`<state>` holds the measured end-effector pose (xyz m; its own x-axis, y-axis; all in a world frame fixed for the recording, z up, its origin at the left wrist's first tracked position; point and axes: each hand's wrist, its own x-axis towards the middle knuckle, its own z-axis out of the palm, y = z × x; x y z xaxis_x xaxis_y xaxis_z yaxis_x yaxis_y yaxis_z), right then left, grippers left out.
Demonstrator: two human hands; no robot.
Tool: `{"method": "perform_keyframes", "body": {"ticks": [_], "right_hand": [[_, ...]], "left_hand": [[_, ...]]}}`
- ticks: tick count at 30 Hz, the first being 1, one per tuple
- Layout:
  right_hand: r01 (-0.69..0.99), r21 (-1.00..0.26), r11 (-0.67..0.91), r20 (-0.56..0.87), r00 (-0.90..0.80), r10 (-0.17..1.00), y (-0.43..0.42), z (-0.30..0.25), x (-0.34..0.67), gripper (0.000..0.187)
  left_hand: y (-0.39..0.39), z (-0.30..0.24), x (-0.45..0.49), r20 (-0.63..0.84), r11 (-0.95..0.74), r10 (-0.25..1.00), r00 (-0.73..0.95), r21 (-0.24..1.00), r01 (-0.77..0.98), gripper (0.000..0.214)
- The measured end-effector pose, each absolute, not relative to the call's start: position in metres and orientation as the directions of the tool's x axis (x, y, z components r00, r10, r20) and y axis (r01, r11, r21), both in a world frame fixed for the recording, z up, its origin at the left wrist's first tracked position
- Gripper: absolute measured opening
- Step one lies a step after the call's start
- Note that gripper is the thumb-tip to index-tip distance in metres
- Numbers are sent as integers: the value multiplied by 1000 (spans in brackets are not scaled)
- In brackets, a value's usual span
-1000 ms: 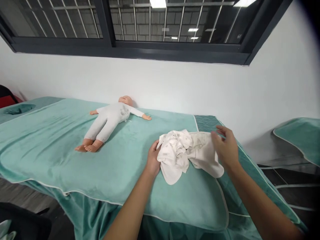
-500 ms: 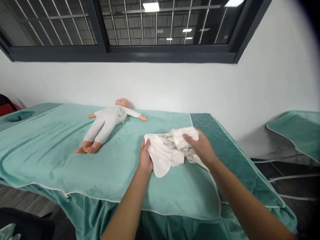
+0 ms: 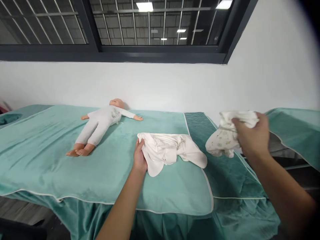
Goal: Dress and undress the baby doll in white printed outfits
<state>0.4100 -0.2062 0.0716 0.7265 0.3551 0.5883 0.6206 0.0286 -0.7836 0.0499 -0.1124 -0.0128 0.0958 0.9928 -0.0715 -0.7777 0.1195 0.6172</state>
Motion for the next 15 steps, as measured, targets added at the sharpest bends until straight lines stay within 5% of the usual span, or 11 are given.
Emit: {"method": "perform_keyframes", "body": {"ticks": [4, 9, 13, 15], "right_hand": [[798, -538, -271, 377, 515, 770, -199, 0, 412, 37], [842, -333, -424, 344, 527, 777, -200, -47, 405, 43], [877, -335, -346, 368, 459, 808, -199, -41, 414, 50], [902, -320, -291, 423, 411, 808, -199, -29, 419, 63]], "left_hand": [[-113, -11, 49, -86, 129, 992, 96, 626, -769, 36], [-116, -10, 52, -62, 131, 991, 119, 645, -753, 36], [-112, -11, 48, -71, 166, 985, 159, 658, -735, 35], [-102, -9, 39, -97, 173, 982, 160, 794, -582, 39]]}}
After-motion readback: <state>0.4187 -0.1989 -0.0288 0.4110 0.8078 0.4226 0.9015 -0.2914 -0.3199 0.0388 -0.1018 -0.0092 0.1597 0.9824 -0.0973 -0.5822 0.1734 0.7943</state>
